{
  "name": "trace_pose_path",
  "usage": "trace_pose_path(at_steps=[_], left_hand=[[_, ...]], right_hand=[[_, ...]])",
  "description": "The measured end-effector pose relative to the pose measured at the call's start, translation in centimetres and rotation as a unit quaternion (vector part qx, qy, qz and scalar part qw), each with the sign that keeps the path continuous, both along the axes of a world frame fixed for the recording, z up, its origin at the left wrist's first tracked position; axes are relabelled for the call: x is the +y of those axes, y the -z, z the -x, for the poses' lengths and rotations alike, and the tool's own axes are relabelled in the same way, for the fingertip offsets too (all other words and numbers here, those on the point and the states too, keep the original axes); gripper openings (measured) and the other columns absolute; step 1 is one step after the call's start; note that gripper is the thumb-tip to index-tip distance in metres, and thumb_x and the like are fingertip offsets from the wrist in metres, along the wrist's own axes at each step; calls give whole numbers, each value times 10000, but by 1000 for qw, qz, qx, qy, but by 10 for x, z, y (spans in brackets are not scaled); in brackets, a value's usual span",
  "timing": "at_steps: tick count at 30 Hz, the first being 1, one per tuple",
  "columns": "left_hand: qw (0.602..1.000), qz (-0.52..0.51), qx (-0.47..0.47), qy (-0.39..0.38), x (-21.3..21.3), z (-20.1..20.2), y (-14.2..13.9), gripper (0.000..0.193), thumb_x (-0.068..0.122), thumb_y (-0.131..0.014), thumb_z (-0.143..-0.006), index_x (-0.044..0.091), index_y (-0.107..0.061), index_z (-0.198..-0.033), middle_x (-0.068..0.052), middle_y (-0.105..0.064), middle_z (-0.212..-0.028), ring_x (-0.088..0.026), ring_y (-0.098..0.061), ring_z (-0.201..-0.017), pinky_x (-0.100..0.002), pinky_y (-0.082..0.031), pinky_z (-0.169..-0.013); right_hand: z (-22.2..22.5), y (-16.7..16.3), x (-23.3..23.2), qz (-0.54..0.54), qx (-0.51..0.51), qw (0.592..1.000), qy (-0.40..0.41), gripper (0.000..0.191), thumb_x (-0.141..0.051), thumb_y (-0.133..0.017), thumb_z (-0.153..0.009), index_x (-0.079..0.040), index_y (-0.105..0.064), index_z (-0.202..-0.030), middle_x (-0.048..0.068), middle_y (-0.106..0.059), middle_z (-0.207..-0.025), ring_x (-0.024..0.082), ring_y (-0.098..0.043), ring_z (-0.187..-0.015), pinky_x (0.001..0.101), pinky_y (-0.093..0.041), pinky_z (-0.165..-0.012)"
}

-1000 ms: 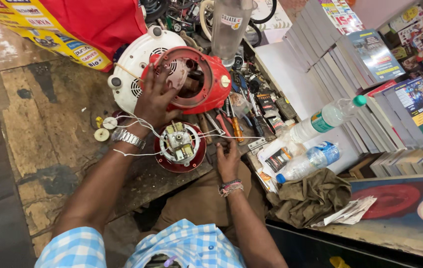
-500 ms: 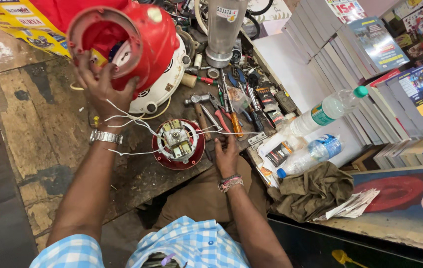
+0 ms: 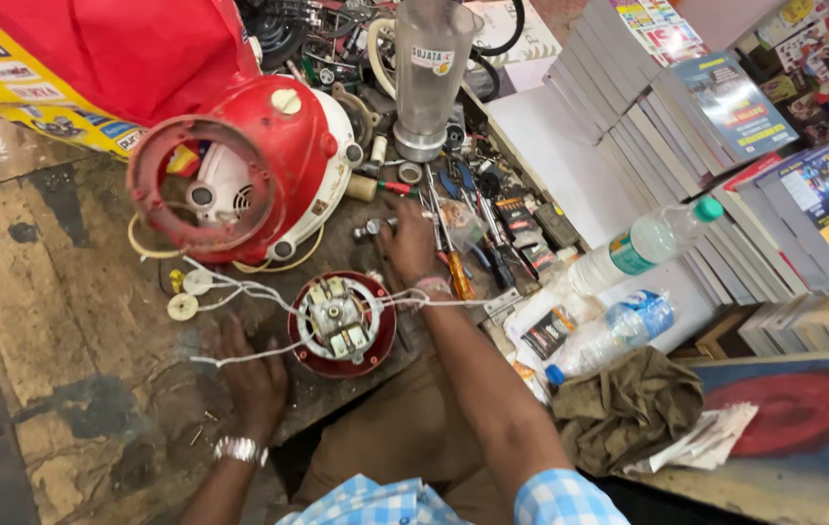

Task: The person disassembles a small electric motor, applies lubricant to internal components, and reassembles the unit. They handle the motor housing, rotor, and wires, using a screwdriver and a small bottle of lubricant.

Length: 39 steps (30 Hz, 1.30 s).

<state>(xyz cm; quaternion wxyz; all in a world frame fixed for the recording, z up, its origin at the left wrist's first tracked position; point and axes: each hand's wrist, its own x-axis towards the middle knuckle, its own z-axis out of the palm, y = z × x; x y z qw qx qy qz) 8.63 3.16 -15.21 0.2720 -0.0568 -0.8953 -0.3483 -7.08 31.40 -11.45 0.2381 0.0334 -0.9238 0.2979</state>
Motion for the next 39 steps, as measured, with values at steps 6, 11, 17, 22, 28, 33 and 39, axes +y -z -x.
trace_pose_path(at_steps=[6, 11, 17, 22, 28, 33, 39], left_hand=[[998, -17, -32, 42, 5, -8, 13, 666, 121, -613, -959, -43, -312, -1531, -290, -387, -1561, -499, -345, -1468, -566, -314, -1206], [999, -4, -19, 45, 5, -9, 9, 633, 109, -608, -940, -39, -347, -1497, -261, -413, -1543, -468, -363, -1469, -557, -325, -1205], [998, -38, -32, 44, 3, -7, 12, 532, 101, -578, -985, -56, -420, -1468, -276, -457, -1532, -458, -436, -1430, -525, -362, -1187], [989, -116, -16, 93, 4, -9, -22, 805, 361, -725, -838, -18, -434, -1486, -242, -502, -1494, -438, -480, -1403, -511, -384, -1180], [979, -65, -25, 194, 23, 15, -87, 1117, 514, -920, -587, 1, -427, -1449, -250, -513, -1430, -447, -485, -1331, -538, -386, -1110], [964, -67, -11, 256, 40, 35, -104, 1131, 413, -968, -599, 47, -375, -1490, -211, -593, -1406, -413, -563, -1303, -501, -442, -1118], [933, -230, -83, 263, 51, 40, -104, 1461, 314, -971, -586, 66, 38, -1614, -167, -643, -1348, -286, -659, -1226, -407, -528, -1052]], right_hand=[[68, 2, -11, -148, -107, 983, -4, 548, -253, -817, -730, -71, -649, -1219, 178, -622, -1220, 418, -612, -1048, 543, -474, -899], [79, -1, -15, -234, -105, 966, 7, 466, -306, -811, -826, -103, -675, -1223, 168, -611, -1201, 395, -578, -1146, 542, -449, -930], [30, -29, 32, -210, -151, 961, 94, 460, -338, -861, -696, -112, -732, -1075, 147, -658, -1086, 364, -649, -1023, 527, -483, -890], [-85, -13, 47, 214, -96, 962, 140, 441, -276, -880, -795, -32, -718, -1126, 142, -735, -1053, 265, -715, -881, 386, -569, -769], [-171, 35, 11, 619, -67, 782, 5, 539, -9, -768, -832, -8, -562, -1330, 104, -674, -1143, 190, -668, -959, 344, -573, -776], [-180, 28, 19, 648, -70, 751, -103, 513, 11, -736, -897, 23, -538, -1370, 133, -648, -1243, 208, -668, -1094, 365, -581, -932], [-180, 4, 14, 731, -81, 676, -37, 538, -49, -676, -873, -67, -484, -1375, 116, -672, -1184, 243, -713, -1022, 386, -604, -812]])
